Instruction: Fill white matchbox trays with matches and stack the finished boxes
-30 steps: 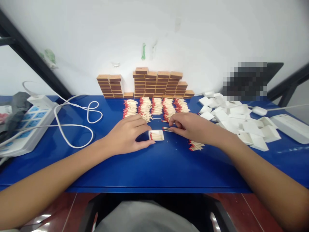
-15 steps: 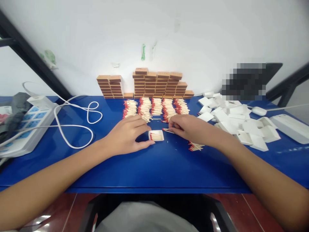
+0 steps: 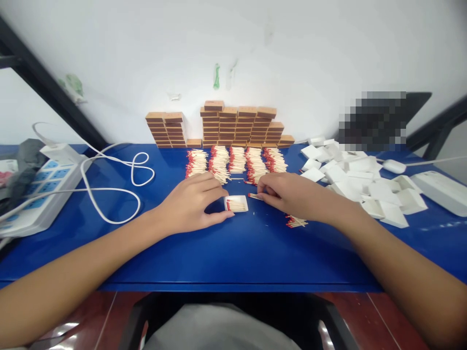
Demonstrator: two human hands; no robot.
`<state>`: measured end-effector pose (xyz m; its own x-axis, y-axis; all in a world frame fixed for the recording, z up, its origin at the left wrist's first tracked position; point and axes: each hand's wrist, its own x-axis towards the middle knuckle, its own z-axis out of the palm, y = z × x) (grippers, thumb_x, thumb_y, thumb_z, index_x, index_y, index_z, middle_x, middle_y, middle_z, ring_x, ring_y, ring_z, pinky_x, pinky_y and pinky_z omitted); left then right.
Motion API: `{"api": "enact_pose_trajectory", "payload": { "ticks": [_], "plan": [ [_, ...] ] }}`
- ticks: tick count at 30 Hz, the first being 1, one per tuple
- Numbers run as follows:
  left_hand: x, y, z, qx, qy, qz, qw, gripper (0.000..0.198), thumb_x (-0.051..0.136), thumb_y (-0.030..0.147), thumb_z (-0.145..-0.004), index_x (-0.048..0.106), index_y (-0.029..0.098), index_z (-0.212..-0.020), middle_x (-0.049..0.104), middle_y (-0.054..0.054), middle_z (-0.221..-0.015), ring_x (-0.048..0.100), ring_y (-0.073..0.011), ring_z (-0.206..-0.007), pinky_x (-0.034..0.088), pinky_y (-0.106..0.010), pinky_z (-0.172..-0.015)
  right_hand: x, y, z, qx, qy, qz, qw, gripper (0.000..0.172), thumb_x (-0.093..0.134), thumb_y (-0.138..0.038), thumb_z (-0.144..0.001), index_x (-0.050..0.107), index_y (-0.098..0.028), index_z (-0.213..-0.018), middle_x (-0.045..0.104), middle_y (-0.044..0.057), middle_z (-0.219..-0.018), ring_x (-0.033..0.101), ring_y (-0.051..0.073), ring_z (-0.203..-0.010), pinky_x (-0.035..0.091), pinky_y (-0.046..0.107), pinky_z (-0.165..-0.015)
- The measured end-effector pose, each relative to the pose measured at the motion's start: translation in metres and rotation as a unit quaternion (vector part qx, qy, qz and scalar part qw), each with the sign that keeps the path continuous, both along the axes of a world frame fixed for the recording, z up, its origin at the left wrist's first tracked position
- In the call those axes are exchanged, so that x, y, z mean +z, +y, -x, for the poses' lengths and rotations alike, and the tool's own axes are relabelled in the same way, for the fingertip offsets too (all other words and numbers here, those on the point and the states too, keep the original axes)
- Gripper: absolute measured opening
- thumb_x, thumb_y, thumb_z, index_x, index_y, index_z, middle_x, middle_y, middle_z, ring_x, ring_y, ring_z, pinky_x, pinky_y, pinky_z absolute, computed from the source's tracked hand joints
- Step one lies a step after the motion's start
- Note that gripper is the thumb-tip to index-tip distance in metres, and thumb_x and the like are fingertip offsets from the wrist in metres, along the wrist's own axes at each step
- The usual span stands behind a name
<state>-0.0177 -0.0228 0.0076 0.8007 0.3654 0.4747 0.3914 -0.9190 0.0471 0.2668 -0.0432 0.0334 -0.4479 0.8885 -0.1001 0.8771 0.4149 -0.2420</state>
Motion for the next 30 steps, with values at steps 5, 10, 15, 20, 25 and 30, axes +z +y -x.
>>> {"api": "enact_pose_trajectory", "payload": {
  "ticks": [5,10,15,20,25,30],
  "plan": [
    [0.000,0.000,0.000,0.001,0.003,0.008,1.000,0.028,0.071,0.044,-0.102,0.075,0.017,-0.106,0.074,-0.007,-0.092,0.067,-0.0220,-0.088,0.053,-0.036,-0.083,0.000,0.000,0.004,-0.006,0.001,0.019,1.000,0.024,0.055,-0.040,-0.106,0.064,-0.022,-0.093,0.072,0.008,-0.092,0.061,0.021,-0.079,0.036,0.032,-0.065],
    [0.000,0.000,0.000,-0.003,0.000,0.005,1.000,0.030,0.070,0.046,-0.103,0.075,0.016,-0.106,0.073,-0.006,-0.091,0.066,-0.0216,-0.087,0.053,-0.036,-0.082,-0.004,0.000,0.004,0.005,-0.015,0.010,1.000,0.024,0.053,-0.036,-0.109,0.063,-0.022,-0.092,0.073,0.008,-0.096,0.064,0.023,-0.082,0.038,0.032,-0.069],
    [0.000,0.001,0.001,-0.005,-0.004,-0.004,1.000,0.030,0.071,0.045,-0.102,0.075,0.016,-0.106,0.072,-0.006,-0.090,0.065,-0.0213,-0.086,0.052,-0.036,-0.081,-0.010,0.000,0.003,0.019,-0.023,-0.001,1.000,0.020,0.052,-0.033,-0.110,0.062,-0.021,-0.097,0.074,0.009,-0.100,0.066,0.023,-0.086,0.040,0.032,-0.072],
    [-0.001,0.002,0.001,-0.003,0.000,0.000,1.000,0.030,0.070,0.046,-0.103,0.074,0.017,-0.107,0.073,-0.006,-0.092,0.066,-0.0211,-0.086,0.053,-0.036,-0.081,-0.010,-0.002,0.006,0.026,-0.016,-0.013,0.999,0.021,0.050,-0.030,-0.109,0.060,-0.021,-0.093,0.074,0.008,-0.099,0.065,0.022,-0.081,0.039,0.032,-0.070],
    [-0.001,0.001,0.000,0.004,0.004,0.005,1.000,0.030,0.070,0.046,-0.103,0.075,0.017,-0.107,0.074,-0.007,-0.093,0.067,-0.0215,-0.087,0.053,-0.036,-0.082,-0.004,-0.004,0.007,0.020,-0.004,0.007,1.000,0.023,0.052,-0.036,-0.108,0.060,-0.022,-0.091,0.074,0.008,-0.096,0.064,0.022,-0.081,0.040,0.032,-0.069],
    [0.000,0.001,0.000,0.007,0.004,0.006,1.000,0.031,0.069,0.048,-0.103,0.075,0.018,-0.106,0.075,-0.007,-0.093,0.067,-0.0217,-0.088,0.053,-0.036,-0.083,-0.005,-0.003,0.002,0.028,0.014,0.028,0.999,0.024,0.051,-0.037,-0.108,0.062,-0.023,-0.092,0.073,0.007,-0.095,0.064,0.022,-0.083,0.041,0.032,-0.070]
  ]
}}
